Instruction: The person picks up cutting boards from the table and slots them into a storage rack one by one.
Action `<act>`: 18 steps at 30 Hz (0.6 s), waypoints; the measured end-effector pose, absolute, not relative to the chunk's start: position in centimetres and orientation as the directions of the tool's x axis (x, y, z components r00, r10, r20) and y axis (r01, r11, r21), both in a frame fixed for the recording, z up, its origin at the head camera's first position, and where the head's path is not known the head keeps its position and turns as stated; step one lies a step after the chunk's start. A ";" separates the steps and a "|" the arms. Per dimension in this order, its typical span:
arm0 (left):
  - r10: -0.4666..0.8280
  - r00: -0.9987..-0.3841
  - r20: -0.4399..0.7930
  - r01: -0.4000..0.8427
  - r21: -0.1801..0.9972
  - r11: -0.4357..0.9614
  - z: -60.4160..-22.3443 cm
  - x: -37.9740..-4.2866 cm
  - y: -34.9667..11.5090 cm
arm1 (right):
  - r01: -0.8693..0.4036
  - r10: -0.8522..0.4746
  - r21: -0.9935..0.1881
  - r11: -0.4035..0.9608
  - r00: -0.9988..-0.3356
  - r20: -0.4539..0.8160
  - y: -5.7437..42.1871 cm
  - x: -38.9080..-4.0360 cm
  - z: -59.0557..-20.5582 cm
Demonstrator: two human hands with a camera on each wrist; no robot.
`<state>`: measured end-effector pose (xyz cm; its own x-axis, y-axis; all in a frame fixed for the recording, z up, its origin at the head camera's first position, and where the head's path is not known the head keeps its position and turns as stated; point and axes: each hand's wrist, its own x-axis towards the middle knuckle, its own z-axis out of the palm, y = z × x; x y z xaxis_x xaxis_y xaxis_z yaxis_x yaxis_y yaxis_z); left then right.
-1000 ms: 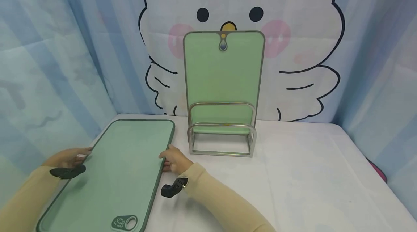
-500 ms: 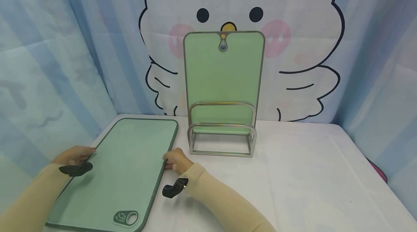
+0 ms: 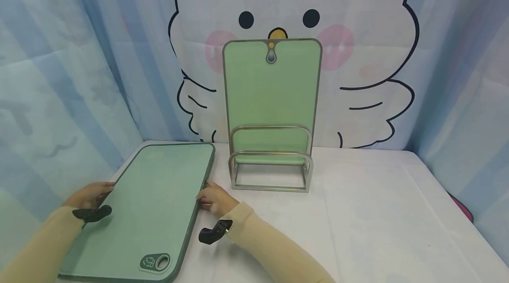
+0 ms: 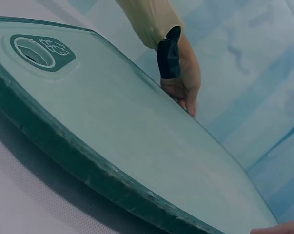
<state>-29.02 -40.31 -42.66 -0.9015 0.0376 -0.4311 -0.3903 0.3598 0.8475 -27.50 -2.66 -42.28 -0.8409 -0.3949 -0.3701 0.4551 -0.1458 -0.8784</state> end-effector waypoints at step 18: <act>-0.018 -0.943 -0.331 -0.297 0.821 0.487 -39.4 -26.8 -40.0 | 0.413 -0.333 -0.905 -0.106 -0.872 -0.359 -3.5 -26.2 -41.6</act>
